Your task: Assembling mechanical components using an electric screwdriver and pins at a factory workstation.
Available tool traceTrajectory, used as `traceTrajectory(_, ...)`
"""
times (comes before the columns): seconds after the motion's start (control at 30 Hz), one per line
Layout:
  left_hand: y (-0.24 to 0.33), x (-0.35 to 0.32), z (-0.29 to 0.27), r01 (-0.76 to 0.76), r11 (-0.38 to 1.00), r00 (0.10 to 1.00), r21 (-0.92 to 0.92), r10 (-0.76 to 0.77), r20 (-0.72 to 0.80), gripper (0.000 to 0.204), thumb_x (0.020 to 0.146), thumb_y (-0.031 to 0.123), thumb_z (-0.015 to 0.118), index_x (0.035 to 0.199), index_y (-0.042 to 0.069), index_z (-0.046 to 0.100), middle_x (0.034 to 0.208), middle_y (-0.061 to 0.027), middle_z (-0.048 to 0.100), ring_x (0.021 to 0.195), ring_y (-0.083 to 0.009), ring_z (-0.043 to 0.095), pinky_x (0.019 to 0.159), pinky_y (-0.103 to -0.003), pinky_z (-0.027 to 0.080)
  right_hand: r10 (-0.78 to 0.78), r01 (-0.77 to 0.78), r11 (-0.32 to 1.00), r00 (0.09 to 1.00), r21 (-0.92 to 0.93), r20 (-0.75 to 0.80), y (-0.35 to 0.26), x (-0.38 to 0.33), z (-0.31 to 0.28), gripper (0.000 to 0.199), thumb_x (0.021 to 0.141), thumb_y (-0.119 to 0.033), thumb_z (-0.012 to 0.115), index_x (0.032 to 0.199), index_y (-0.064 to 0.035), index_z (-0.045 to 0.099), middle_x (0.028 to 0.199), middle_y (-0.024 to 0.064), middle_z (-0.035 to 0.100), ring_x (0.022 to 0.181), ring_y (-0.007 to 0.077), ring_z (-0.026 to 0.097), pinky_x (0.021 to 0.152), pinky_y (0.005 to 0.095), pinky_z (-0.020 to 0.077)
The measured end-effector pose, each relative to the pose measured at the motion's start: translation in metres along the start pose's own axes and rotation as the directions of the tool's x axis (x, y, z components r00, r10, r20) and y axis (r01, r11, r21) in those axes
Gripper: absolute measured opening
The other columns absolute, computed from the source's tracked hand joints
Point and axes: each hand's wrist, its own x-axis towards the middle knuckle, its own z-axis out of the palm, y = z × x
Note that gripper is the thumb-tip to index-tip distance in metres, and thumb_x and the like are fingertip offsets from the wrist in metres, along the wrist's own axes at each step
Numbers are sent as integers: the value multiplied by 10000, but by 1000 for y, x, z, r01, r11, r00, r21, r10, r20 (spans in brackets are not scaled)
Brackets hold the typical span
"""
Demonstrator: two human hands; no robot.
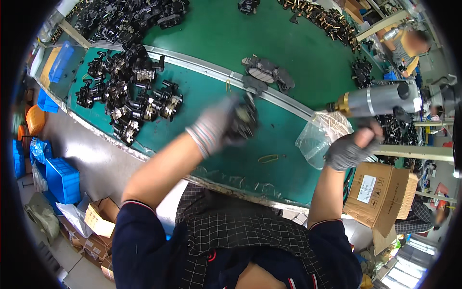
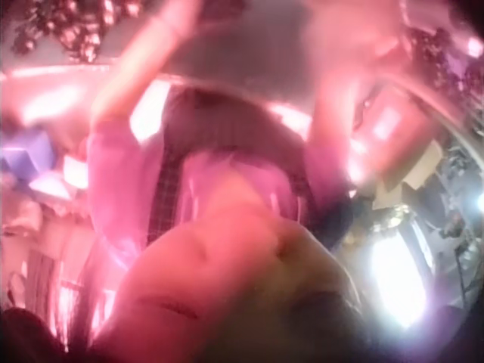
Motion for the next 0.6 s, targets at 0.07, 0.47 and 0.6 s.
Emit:
traceTrajectory(0.07,60,17,-16,-204,979,953,-19,195,-230,465,888,514,541,1139,125,565,945,-59,650,811,-199,628,655,-334,511,149,62,836,931,-546,334,37,-22,-9,273,880,-289,607,1058,-82,592,1055,89,600,930,288,596,823,390,480)
traceTrajectory(0.47,181,-42,-66,-333,-163,653,929,670,352,529,837,418,623,1259,117,520,1094,-148,625,1029,-299,577,898,-399,454,266,659,506,494,-556,828,105,-14,118,486,721,-337,745,1127,-107,607,1169,149,545,1074,340,538,899,443,474)
traceTrajectory(0.6,116,-67,-56,256,-759,914,598,392,106,344,823,351,611,1064,106,640,1010,-175,635,958,-326,618,817,-407,501,261,674,518,462,-527,848,101,-15,116,505,728,-350,736,1159,-122,606,1177,152,544,1077,345,539,912,445,467)
